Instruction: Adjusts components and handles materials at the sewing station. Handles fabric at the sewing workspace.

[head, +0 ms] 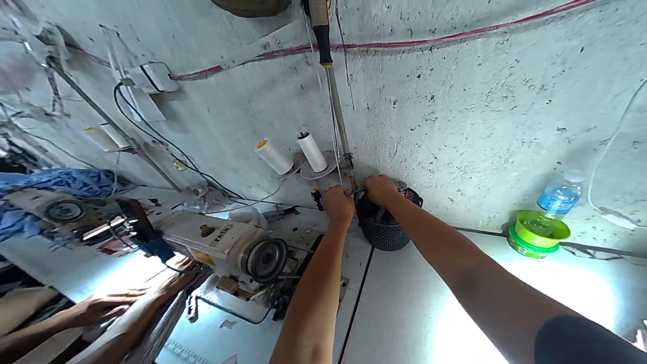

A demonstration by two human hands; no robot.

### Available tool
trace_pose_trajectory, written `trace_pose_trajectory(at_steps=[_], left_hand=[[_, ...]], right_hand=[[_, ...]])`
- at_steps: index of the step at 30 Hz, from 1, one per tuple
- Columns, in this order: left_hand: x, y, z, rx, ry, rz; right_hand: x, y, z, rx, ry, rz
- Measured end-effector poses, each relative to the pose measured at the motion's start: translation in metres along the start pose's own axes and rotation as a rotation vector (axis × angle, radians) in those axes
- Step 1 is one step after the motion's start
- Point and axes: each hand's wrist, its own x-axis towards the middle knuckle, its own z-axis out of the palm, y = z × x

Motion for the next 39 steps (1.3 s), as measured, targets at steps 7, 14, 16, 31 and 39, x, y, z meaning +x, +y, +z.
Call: trace_pose_trajectory(at_steps=[7,14,16,31,39], left_hand=[[-0.005,0.001,0.018,0.133,0.100,0.047],[-0.051,0.011,0.011,-0.206,0.081,0.079],[-0.084,0.020,0.017,-0.266,0.101,0.136],[-0.132,0.009,0.036,-0.100,-0.071,0.407],[-0.198,0.015,0.046,-0.310,0.012,0.329]], right_hand=[[0.001,-0.001,0.009,0.018,-0.012,0.091],[-0.010,0.021,-0.036,-0.008,-0.192,-0.008],[-0.025,0.032,-0.064,-0.079,-0.181,0.002],[-0.206,0.197,-0.148,-0.455,-0.383,0.673],[-0.206,0.228,-0.139,-0.385,-0.438,0.631]])
